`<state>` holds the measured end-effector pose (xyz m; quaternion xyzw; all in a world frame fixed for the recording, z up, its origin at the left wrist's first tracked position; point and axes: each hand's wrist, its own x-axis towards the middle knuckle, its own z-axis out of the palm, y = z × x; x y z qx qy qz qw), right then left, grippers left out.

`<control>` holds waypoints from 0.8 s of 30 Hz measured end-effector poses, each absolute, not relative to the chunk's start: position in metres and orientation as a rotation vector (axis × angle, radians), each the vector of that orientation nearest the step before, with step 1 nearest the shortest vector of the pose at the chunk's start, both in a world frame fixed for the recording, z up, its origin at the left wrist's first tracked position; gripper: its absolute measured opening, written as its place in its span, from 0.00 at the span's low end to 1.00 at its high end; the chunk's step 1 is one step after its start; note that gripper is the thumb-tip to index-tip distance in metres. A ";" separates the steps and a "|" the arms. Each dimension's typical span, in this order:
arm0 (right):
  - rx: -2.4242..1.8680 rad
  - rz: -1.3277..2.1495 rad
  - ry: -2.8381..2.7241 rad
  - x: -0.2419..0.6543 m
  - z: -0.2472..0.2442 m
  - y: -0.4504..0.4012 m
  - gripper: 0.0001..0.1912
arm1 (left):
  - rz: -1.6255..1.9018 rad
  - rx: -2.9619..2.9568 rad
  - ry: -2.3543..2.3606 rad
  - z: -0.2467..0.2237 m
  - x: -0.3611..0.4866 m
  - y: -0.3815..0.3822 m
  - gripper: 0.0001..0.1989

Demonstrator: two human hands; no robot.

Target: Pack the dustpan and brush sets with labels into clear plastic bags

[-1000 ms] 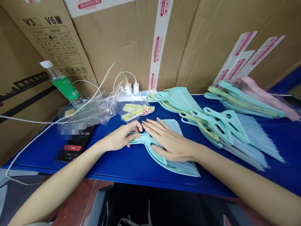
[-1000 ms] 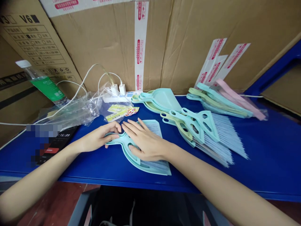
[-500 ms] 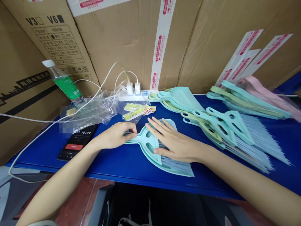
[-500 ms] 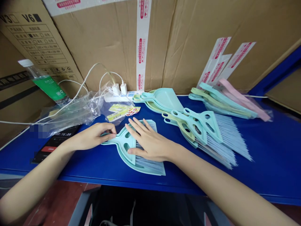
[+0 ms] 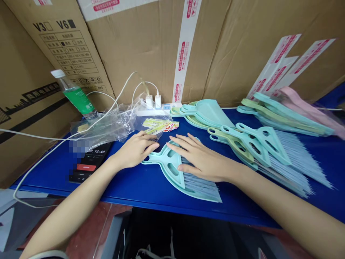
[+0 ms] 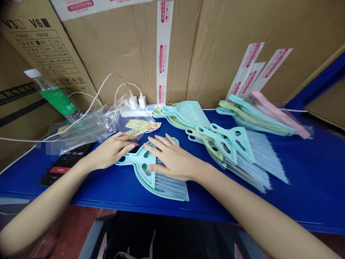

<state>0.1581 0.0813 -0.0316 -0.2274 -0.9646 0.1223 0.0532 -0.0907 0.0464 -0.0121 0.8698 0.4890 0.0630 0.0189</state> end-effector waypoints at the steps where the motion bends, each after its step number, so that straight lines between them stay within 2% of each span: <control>1: -0.696 0.348 -2.931 0.159 -0.031 0.082 0.41 | 0.173 2.706 1.538 -0.013 -0.091 0.047 0.25; 14: -0.766 -0.070 -2.671 0.159 -0.021 0.108 0.22 | 0.019 2.571 2.199 -0.002 -0.082 0.041 0.18; 18: -0.908 -0.264 -2.767 0.146 -0.010 0.123 0.20 | 0.023 2.508 2.308 0.000 -0.083 0.039 0.18; 24: -0.997 -0.359 -2.877 0.115 0.005 0.141 0.14 | -0.072 2.433 2.394 0.003 -0.083 0.036 0.16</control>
